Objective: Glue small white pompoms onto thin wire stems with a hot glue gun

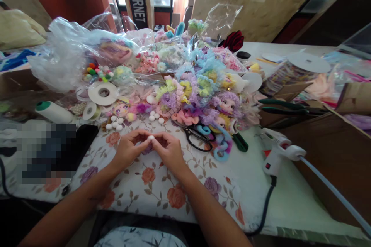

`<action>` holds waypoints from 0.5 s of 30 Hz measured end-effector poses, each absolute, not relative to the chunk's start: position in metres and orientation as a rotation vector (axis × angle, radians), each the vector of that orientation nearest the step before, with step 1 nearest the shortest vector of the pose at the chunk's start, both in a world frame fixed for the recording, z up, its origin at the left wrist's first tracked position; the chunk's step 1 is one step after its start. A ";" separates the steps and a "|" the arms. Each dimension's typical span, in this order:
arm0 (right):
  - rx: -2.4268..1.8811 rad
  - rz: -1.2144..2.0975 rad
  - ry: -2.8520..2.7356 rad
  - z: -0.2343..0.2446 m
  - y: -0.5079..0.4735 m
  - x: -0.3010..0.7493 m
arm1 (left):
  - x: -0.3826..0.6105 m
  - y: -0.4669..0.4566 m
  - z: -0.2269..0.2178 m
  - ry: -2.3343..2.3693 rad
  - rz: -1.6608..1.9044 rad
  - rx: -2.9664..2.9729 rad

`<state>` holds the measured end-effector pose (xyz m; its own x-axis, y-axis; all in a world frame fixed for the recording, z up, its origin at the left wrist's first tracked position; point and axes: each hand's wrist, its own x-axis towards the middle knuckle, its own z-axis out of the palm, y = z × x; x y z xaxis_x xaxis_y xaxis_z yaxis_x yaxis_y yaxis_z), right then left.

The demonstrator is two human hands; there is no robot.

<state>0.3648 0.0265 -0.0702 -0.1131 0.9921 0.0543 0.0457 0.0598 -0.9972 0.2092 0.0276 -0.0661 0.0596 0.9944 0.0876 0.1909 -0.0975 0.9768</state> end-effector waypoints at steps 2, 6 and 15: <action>-1.094 1.288 -1.334 -0.070 0.027 0.365 | 0.208 0.027 -0.066 1.275 1.163 1.443; -1.096 1.373 -1.273 -0.066 0.030 0.368 | 0.206 0.027 -0.065 1.205 1.135 1.412; -1.161 1.204 -1.408 -0.066 0.028 0.368 | 0.208 0.029 -0.067 1.190 1.115 1.319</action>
